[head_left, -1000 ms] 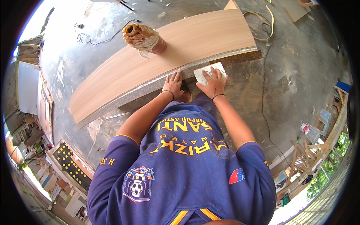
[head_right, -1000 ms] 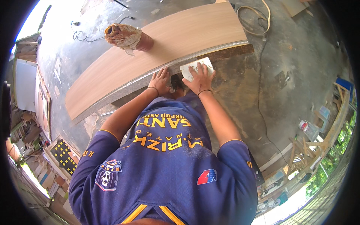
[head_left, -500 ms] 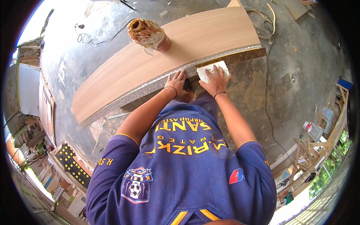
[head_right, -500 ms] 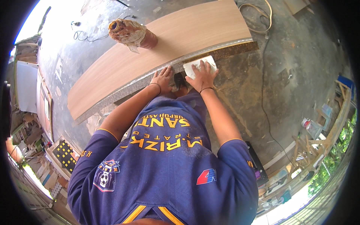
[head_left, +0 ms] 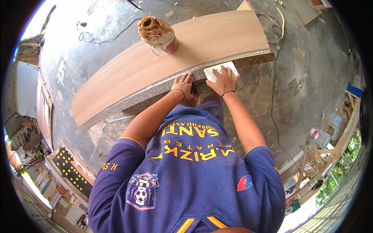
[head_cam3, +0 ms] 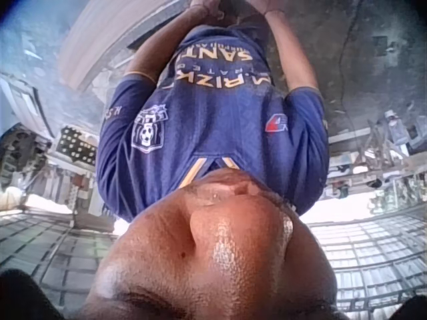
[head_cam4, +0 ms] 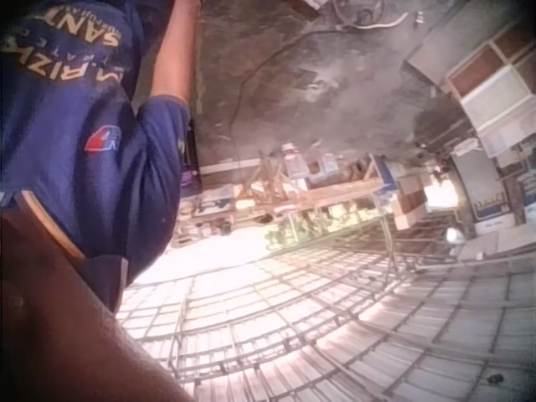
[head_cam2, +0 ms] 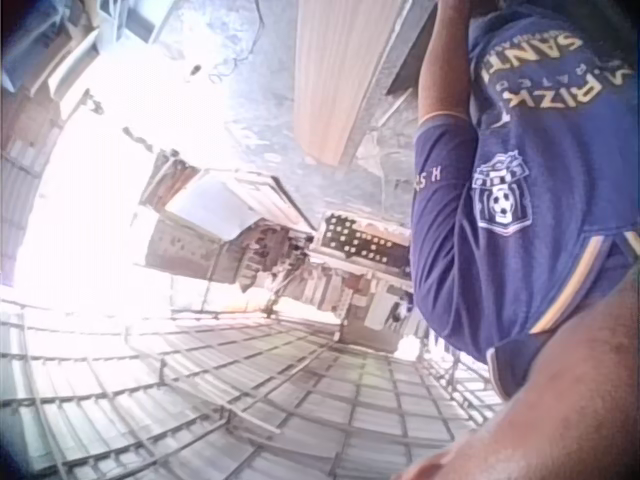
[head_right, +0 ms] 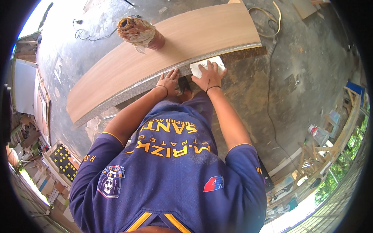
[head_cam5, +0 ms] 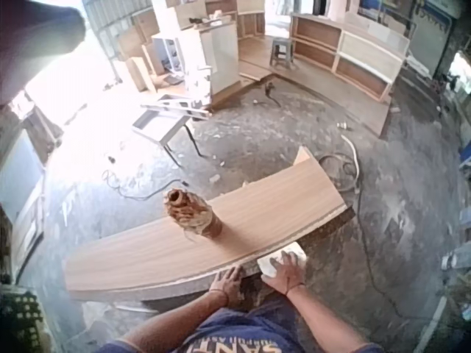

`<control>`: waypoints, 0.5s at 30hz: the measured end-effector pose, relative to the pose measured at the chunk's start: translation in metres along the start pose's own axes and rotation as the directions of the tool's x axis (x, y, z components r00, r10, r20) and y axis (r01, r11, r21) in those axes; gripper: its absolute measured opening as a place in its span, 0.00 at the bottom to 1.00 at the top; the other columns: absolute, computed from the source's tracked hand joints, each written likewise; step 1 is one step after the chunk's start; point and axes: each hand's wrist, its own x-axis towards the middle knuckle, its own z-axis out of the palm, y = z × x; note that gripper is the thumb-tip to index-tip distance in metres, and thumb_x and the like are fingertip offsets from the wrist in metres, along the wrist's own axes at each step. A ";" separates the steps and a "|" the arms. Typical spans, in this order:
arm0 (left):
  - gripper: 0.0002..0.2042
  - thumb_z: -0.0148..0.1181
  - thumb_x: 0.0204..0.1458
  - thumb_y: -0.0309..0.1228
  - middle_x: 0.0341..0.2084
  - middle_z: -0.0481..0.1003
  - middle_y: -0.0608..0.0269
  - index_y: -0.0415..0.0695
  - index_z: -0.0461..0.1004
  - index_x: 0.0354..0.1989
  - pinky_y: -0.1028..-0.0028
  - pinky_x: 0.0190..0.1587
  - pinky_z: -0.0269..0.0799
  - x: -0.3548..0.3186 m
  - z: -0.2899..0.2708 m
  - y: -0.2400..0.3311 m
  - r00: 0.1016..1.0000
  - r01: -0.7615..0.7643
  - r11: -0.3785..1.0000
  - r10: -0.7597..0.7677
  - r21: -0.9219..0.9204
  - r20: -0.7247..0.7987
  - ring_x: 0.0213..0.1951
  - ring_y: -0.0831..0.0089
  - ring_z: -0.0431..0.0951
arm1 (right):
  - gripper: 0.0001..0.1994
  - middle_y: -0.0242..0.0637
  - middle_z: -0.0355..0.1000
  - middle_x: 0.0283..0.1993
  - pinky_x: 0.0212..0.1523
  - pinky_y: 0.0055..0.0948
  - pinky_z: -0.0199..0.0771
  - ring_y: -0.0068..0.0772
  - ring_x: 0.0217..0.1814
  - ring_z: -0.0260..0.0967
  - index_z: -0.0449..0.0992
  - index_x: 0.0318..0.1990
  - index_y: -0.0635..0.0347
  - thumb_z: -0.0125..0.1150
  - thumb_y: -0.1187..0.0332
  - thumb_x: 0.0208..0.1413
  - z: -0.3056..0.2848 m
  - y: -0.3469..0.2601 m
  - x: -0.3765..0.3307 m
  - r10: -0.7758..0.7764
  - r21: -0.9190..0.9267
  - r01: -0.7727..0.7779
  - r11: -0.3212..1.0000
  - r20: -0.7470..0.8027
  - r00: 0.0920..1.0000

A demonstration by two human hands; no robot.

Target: The person applies adhesive to the curved edge of a wooden panel and then presses a long strip of laminate onto it, smoothing the material with a handheld scraper.

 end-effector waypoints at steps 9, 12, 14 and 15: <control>0.45 0.60 0.44 0.47 0.71 0.36 0.58 0.40 0.47 0.69 0.55 0.70 0.41 0.001 0.000 0.003 1.000 0.007 1.000 -0.007 0.004 -0.012 0.72 0.63 0.37 | 0.31 0.36 0.58 0.66 0.61 0.76 0.37 0.39 0.71 0.45 0.74 0.55 0.38 0.62 0.42 0.40 -0.001 0.002 0.002 0.047 -0.015 -0.046 0.999 0.017 0.999; 0.45 0.61 0.44 0.46 0.71 0.37 0.58 0.40 0.47 0.68 0.55 0.69 0.42 0.006 0.004 0.003 1.000 0.017 1.000 -0.017 -0.004 -0.019 0.72 0.62 0.38 | 0.32 0.36 0.59 0.64 0.59 0.78 0.40 0.41 0.70 0.47 0.73 0.55 0.37 0.62 0.42 0.38 -0.002 0.009 -0.011 0.047 -0.035 -0.045 0.998 0.063 0.997; 0.45 0.61 0.44 0.47 0.71 0.38 0.57 0.40 0.48 0.68 0.55 0.69 0.42 0.008 0.007 0.003 0.999 0.015 1.000 -0.015 -0.006 -0.045 0.71 0.62 0.39 | 0.31 0.37 0.59 0.64 0.60 0.76 0.41 0.42 0.69 0.48 0.75 0.53 0.37 0.62 0.42 0.37 -0.004 0.017 -0.022 0.093 -0.045 -0.085 0.995 0.210 0.973; 0.45 0.61 0.43 0.47 0.71 0.38 0.56 0.40 0.48 0.68 0.54 0.69 0.42 0.007 0.009 0.004 0.998 0.012 1.000 -0.012 -0.003 -0.054 0.71 0.62 0.39 | 0.31 0.37 0.59 0.65 0.60 0.74 0.42 0.42 0.69 0.49 0.75 0.53 0.37 0.62 0.41 0.37 -0.009 0.021 -0.031 0.136 -0.057 -0.124 0.991 0.339 0.931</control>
